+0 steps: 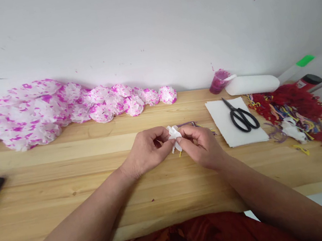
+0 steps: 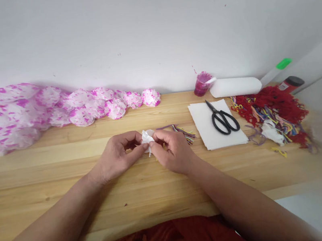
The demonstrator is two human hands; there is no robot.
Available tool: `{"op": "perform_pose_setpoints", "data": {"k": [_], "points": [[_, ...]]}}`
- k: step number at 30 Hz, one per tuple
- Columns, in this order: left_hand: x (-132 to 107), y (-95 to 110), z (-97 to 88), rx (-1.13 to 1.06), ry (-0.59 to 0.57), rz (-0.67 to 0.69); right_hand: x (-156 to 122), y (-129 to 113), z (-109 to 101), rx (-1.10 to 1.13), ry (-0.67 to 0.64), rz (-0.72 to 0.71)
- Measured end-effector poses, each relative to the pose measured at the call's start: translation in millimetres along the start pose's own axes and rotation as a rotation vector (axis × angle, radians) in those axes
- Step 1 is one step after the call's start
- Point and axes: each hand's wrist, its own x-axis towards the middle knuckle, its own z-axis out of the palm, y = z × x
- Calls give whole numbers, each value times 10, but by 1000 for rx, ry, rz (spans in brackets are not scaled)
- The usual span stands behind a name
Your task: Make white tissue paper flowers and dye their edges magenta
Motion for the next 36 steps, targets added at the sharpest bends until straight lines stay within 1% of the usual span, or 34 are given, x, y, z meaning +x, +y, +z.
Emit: {"op": "perform_pose_setpoints", "data": {"k": [7, 13, 15, 19, 20, 22, 25, 27, 31, 36], "points": [[16, -24, -13, -67, -21, -2, 1, -17, 6, 9, 4, -22], [3, -14, -16, -25, -38, 3, -9, -10, 7, -67, 7, -33], [-8, -3, -15, 14, -30, 11, -13, -17, 4, -106, 10, -73], [-17, 11, -16, 119, 6, 56, -16, -29, 1, -226, 44, -211], [-15, 10, -18, 126, 11, 63, -15, -29, 1, -234, 45, -223], [-8, 2, -26, 92, 0, 49, -13, -25, 0, -186, 26, -185], [7, -22, -42, -36, -52, -7, -7, -6, -2, -18, -31, -55], [14, -39, -51, -101, -83, -33, -2, 9, -2, 82, -61, 4], [19, -62, -57, -144, -96, -43, 10, 23, 1, 172, -79, 35], [21, -67, -51, -148, -110, -46, 20, 7, 0, 178, -70, 37]]}}
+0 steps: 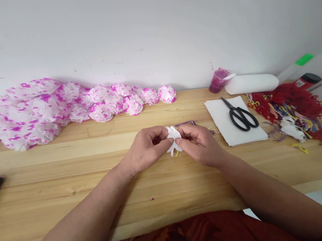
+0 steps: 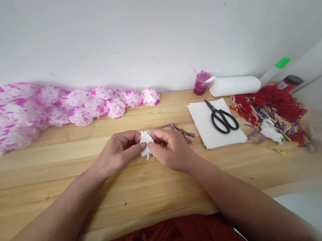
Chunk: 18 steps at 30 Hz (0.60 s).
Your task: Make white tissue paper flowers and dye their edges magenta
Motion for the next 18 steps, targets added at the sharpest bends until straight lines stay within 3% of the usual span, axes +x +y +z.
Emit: {"op": "perform_pose_setpoints", "data": {"k": [14, 18], "points": [[10, -7, -1, 11, -12, 27, 14, 1, 9, 54, -20, -2], [-6, 5, 19, 82, 27, 89, 2, -13, -1, -54, 77, -38]]}}
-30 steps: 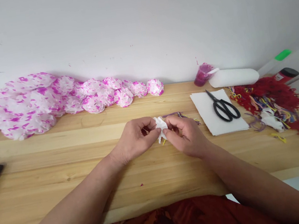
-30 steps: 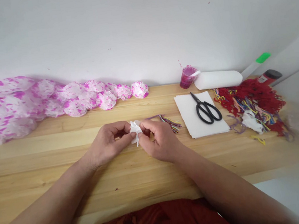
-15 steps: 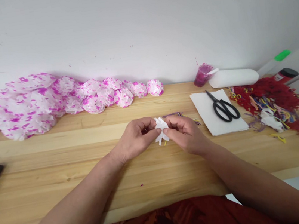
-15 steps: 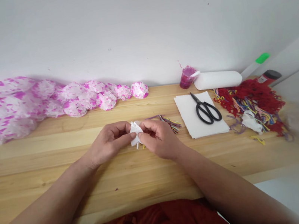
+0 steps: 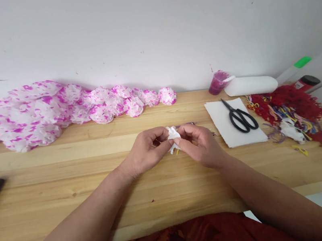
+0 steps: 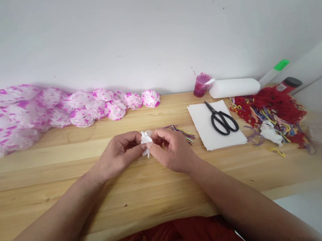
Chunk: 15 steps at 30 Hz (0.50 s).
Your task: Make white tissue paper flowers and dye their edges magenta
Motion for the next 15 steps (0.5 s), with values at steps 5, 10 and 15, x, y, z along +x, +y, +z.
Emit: {"op": "perform_pose_setpoints", "data": {"k": [5, 10, 15], "points": [[-15, 25, 38, 93, 42, 27, -2, 8, -5, -37, 72, -40], [17, 42, 60, -151, 115, -119, -7, -7, 25, -141, 115, -103], [37, -12, 56, -240, 150, -146, -10, 8, 36, -98, 111, -83]]}}
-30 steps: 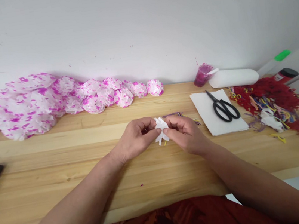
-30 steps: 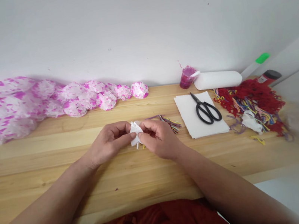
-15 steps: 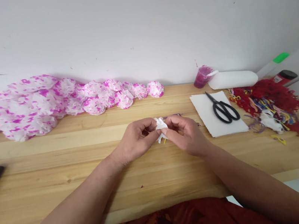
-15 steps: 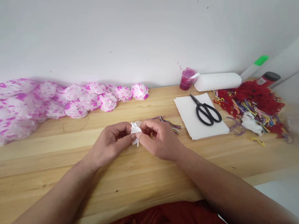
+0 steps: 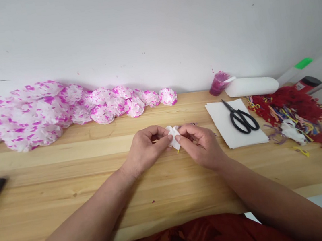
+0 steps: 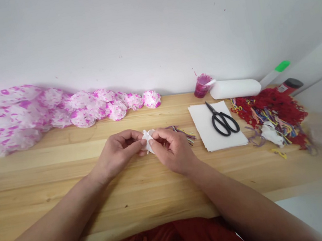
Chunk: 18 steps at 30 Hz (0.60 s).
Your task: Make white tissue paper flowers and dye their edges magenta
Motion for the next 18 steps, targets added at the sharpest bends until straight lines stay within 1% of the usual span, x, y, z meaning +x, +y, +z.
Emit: {"op": "perform_pose_setpoints", "data": {"k": [3, 5, 8, 11, 14, 18], "points": [[-4, -26, -6, 14, 7, 28, 8, 27, -5, 128, -35, 104], [-18, -25, -2, 50, 15, 54, 12, 37, -6, 159, -46, 144], [-43, -10, 9, 119, 19, 108, 13, 43, 1, 140, -35, 133], [-48, -10, 12, 152, 21, 128, 19, 41, 5, 114, -17, 123], [-27, -38, 6, 122, 24, 117, 29, 32, 4, 143, -8, 157], [0, -79, 7, 31, 8, 69, 24, 35, 16, 193, -15, 177]]}}
